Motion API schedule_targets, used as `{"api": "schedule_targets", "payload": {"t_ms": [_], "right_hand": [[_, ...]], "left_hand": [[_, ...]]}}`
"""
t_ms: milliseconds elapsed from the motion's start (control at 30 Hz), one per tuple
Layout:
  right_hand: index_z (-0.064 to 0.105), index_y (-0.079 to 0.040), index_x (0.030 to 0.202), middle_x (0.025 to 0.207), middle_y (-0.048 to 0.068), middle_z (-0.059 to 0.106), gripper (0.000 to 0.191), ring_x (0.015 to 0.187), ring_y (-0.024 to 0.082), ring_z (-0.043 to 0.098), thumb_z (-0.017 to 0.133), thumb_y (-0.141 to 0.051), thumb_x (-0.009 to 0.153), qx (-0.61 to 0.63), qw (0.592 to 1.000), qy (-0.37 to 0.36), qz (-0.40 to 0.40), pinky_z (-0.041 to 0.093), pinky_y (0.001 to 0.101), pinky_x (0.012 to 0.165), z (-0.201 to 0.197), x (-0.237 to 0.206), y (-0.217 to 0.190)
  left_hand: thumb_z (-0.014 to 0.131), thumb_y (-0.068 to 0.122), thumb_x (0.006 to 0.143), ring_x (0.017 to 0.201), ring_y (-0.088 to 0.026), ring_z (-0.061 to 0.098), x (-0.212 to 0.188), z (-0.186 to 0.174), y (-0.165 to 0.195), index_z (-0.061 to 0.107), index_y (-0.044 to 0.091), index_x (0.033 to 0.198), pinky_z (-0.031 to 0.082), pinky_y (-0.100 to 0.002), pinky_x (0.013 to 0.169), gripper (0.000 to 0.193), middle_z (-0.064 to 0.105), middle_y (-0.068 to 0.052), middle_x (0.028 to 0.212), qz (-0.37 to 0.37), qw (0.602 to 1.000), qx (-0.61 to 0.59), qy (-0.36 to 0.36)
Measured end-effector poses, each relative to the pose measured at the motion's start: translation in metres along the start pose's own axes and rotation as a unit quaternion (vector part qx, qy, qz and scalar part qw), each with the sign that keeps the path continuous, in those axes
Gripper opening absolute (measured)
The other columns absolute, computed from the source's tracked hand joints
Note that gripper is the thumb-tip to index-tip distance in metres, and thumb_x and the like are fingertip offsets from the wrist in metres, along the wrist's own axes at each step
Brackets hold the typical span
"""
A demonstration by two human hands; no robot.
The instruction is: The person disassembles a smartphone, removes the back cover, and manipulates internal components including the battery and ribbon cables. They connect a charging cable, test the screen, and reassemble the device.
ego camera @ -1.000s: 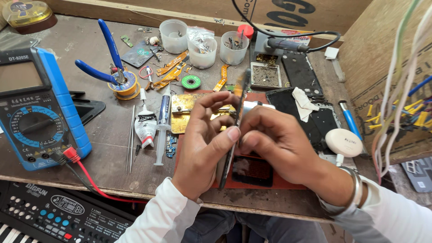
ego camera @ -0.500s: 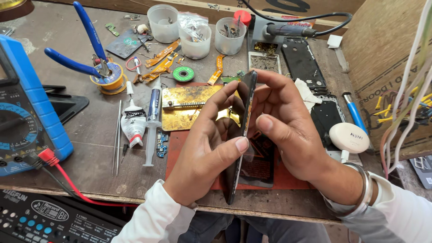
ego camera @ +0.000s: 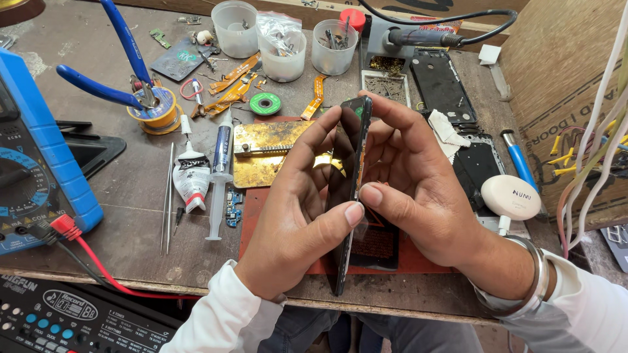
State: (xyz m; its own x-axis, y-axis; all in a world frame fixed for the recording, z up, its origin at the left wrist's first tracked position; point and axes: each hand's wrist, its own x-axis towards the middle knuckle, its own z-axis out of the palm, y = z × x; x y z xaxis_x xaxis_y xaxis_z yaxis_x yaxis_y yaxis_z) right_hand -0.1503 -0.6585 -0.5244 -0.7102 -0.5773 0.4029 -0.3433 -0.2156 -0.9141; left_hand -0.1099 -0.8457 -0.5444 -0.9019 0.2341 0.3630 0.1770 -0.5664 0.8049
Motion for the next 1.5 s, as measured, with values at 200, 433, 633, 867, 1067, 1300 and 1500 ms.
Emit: {"api": "schedule_targets", "payload": {"t_ms": [200,433,633,867,1067,1300,1500], "right_hand": [[0.023,-0.005,0.167,0.140,0.013,0.051,0.080,0.125,0.020,0.059,0.068,-0.019,0.101,0.003,1.000,0.000,0.003,0.053,0.0370,0.110,-0.0002,0.0001,-0.0003],[0.022,-0.005,0.166,0.140,0.013,0.050,0.080,0.127,0.021,0.059,0.067,-0.018,0.102,0.014,1.000,-0.004,0.000,0.053,0.0378,0.111,-0.0010,0.0001,0.0009],[0.023,-0.004,0.169,0.135,0.012,0.050,0.081,0.120,0.018,0.058,0.067,-0.015,0.102,0.010,1.000,-0.011,-0.008,0.052,0.0360,0.111,-0.0031,-0.0010,0.0017],[0.024,-0.005,0.169,0.137,0.011,0.051,0.081,0.123,0.018,0.058,0.068,-0.013,0.102,0.023,1.000,-0.007,-0.007,0.052,0.0357,0.110,-0.0009,-0.0004,0.0023],[0.025,-0.004,0.169,0.134,0.012,0.051,0.079,0.122,0.018,0.059,0.067,-0.012,0.103,0.031,0.999,-0.005,-0.008,0.052,0.0362,0.111,-0.0006,0.0006,0.0022],[0.025,-0.005,0.167,0.134,0.012,0.052,0.076,0.120,0.019,0.061,0.065,-0.012,0.102,0.014,1.000,-0.007,-0.005,0.055,0.0365,0.108,-0.0012,0.0010,0.0008],[0.025,-0.005,0.167,0.136,0.012,0.052,0.076,0.123,0.019,0.061,0.065,-0.015,0.102,0.002,1.000,-0.002,-0.004,0.055,0.0366,0.108,-0.0018,0.0034,-0.0013]], "left_hand": [[0.071,0.018,0.088,0.125,-0.020,0.056,-0.0005,0.0005,0.0026,0.016,0.003,0.168,0.047,-0.033,0.109,0.098,0.049,-0.018,0.143,-0.018,1.000,0.005,0.004],[0.071,0.014,0.089,0.125,-0.017,0.054,-0.0004,0.0013,0.0022,0.017,0.001,0.169,0.048,-0.032,0.112,0.097,0.041,-0.014,0.154,0.006,1.000,0.015,0.005],[0.072,0.011,0.089,0.126,-0.018,0.055,-0.0003,0.0014,0.0019,0.016,0.001,0.169,0.048,-0.033,0.112,0.098,0.039,-0.014,0.156,0.011,1.000,0.020,0.008],[0.071,0.011,0.088,0.123,-0.018,0.055,-0.0010,0.0006,0.0034,0.015,0.002,0.170,0.049,-0.034,0.112,0.100,0.039,-0.014,0.155,0.007,1.000,0.026,0.010],[0.072,0.011,0.087,0.126,-0.018,0.054,-0.0014,0.0008,0.0048,0.015,0.003,0.169,0.047,-0.032,0.113,0.100,0.041,-0.012,0.154,0.002,1.000,0.015,0.008],[0.072,0.012,0.086,0.127,-0.019,0.056,-0.0021,0.0020,0.0049,0.015,0.004,0.170,0.047,-0.032,0.113,0.102,0.050,-0.017,0.142,-0.015,1.000,0.005,0.010],[0.072,0.011,0.086,0.125,-0.019,0.056,-0.0003,0.0033,0.0074,0.015,0.004,0.170,0.046,-0.032,0.112,0.102,0.051,-0.017,0.139,-0.016,1.000,0.006,0.011]]}}
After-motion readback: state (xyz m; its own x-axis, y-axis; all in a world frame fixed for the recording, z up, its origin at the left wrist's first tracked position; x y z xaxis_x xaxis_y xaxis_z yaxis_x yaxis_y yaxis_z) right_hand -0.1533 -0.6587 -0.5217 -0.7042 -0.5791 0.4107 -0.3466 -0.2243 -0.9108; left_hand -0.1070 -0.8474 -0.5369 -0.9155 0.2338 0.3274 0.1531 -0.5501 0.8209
